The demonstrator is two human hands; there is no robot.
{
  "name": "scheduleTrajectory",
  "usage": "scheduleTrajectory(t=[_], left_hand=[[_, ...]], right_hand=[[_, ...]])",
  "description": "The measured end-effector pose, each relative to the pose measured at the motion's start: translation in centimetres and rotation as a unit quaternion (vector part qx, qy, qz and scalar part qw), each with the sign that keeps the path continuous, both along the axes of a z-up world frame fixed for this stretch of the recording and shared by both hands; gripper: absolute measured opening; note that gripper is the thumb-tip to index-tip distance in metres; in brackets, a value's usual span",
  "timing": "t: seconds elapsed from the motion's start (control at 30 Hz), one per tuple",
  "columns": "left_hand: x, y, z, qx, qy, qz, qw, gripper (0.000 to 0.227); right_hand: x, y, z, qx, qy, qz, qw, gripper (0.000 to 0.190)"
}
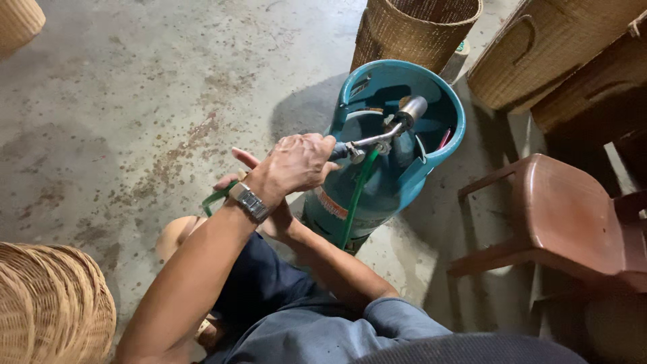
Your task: The person uses a handheld blowtorch to apply flame to the surface of round woven baskets. They hold the baskets with one hand and the torch with the other, moving the flame across the weave. The person is sitting on the floor surrounded by stacks of similar baskets.
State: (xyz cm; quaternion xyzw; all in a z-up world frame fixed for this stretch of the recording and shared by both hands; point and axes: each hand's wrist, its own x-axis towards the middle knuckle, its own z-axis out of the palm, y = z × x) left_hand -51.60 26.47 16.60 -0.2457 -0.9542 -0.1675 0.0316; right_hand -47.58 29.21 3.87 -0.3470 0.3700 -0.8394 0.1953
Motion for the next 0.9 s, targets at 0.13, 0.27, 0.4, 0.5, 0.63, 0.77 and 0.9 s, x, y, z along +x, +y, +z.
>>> scheduleTrajectory(t=[0.13,0.27,0.4,0.5,0.63,0.77,0.9], left_hand=[[-1.4,1.2,0.1,-0.001,0.008,-0.026,1.000,0.036],[-2.4,2.1,1.4,0.051,-0.033,-0.069,0.996,0.049],[-2.2,3.7,3.4,0.017,-0.077,-0.090,0.993,0.036],[-1.4,5.4,4.4,-0.027,-0.104,-0.065,0.992,0.033],[-1.2,7.1,3.9,-0.058,-0.111,-0.045,0.991,0.031],[-2.3,7.7,0.9,-0.002,-0.047,-0.061,0.997,0.034],[-2.8,7.8,-1.4,0.024,-0.011,-0.055,0.998,0.043]], right_hand=[[0.2,1.1,1.7,-0.039,-0.006,-0.018,0.999,0.075],[0.9,2.6,3.0,0.058,0.082,-0.206,0.973,0.059],[0.7,3.8,3.3,-0.030,0.004,-0.181,0.983,0.052],[0.7,4.8,3.0,-0.005,0.012,-0.217,0.976,0.050],[1.5,7.0,3.5,0.082,0.068,-0.281,0.954,0.048],[1.7,9.5,4.4,0.224,0.251,-0.388,0.858,0.044],[1.4,11.3,2.4,0.248,0.301,-0.419,0.820,0.039]])
